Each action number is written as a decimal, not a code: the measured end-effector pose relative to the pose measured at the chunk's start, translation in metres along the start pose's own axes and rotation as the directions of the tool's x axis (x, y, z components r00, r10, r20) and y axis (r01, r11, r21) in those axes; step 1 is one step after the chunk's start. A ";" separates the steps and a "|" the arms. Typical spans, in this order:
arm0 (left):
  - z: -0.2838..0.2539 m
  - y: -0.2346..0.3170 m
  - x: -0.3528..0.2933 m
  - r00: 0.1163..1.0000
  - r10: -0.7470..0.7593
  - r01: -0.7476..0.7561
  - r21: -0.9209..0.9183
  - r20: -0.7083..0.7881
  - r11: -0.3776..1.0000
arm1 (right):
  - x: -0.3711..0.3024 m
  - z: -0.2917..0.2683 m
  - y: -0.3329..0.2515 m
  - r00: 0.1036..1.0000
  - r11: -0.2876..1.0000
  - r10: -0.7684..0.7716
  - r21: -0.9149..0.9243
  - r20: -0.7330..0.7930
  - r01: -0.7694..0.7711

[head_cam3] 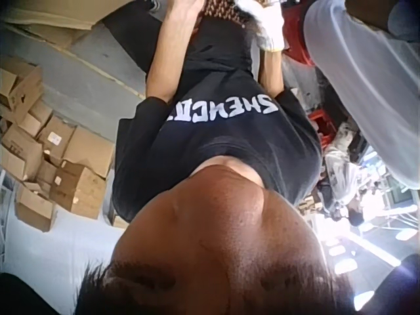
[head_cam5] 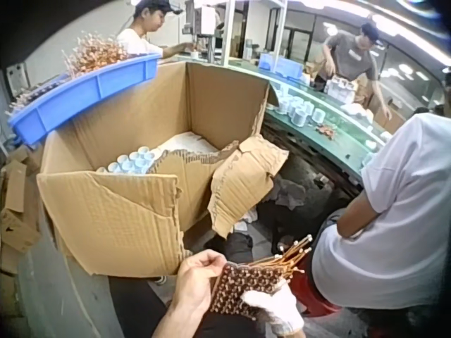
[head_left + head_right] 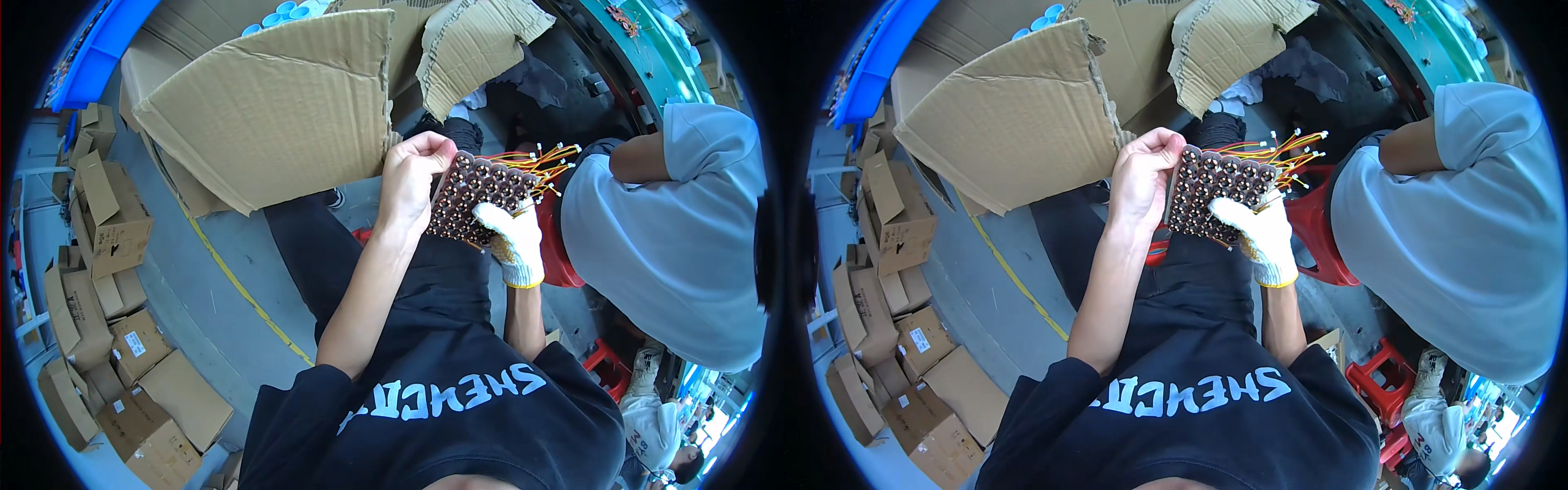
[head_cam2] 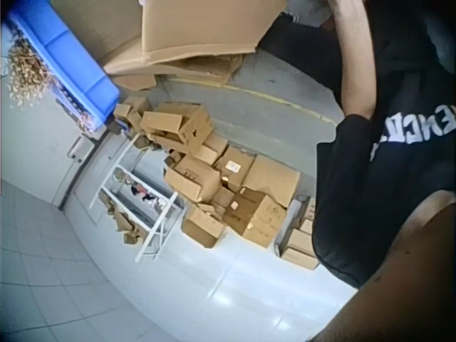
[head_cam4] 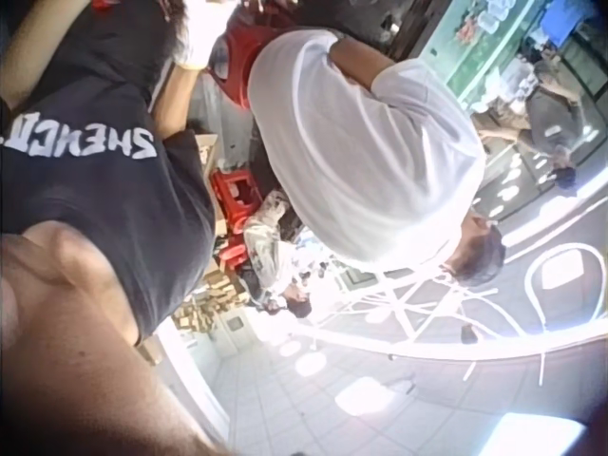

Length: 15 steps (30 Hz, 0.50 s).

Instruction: Manually inspecting and arranging wires on small electronic circuit boards before placing them in containers.

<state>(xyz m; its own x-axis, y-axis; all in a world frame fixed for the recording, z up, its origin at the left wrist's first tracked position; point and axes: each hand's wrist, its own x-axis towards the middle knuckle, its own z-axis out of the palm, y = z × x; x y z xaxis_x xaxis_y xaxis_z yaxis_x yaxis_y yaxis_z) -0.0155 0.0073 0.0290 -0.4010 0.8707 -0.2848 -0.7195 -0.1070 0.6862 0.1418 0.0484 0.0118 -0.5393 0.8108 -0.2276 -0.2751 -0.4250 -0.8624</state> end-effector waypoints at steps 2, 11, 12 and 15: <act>0.009 -0.002 -0.003 0.989 0.138 -0.133 0.082 -0.061 0.988 | 0.000 0.001 -0.001 1.000 1.000 -0.007 0.024 -0.007 0.007; 0.004 -0.029 -0.020 0.830 0.552 -0.481 0.599 0.077 0.640 | -0.009 -0.007 -0.025 0.994 0.999 -0.036 0.012 0.100 0.035; 0.002 -0.035 -0.021 0.834 0.546 -0.477 0.601 0.078 0.642 | -0.007 -0.010 -0.032 0.995 0.997 -0.027 -0.069 0.097 0.034; -0.007 -0.063 -0.019 0.824 0.567 -0.450 0.628 0.016 0.635 | -0.003 -0.019 -0.029 0.996 0.963 -0.085 -0.261 -0.041 0.072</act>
<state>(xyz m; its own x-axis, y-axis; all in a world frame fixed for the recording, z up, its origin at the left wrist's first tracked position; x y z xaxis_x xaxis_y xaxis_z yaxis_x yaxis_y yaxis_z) 0.0339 -0.0059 -0.0135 -0.7290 0.6643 0.1652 0.0792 -0.1579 0.9843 0.1670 0.0660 0.0290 -0.4805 0.8600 -0.1718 -0.0961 -0.2464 -0.9644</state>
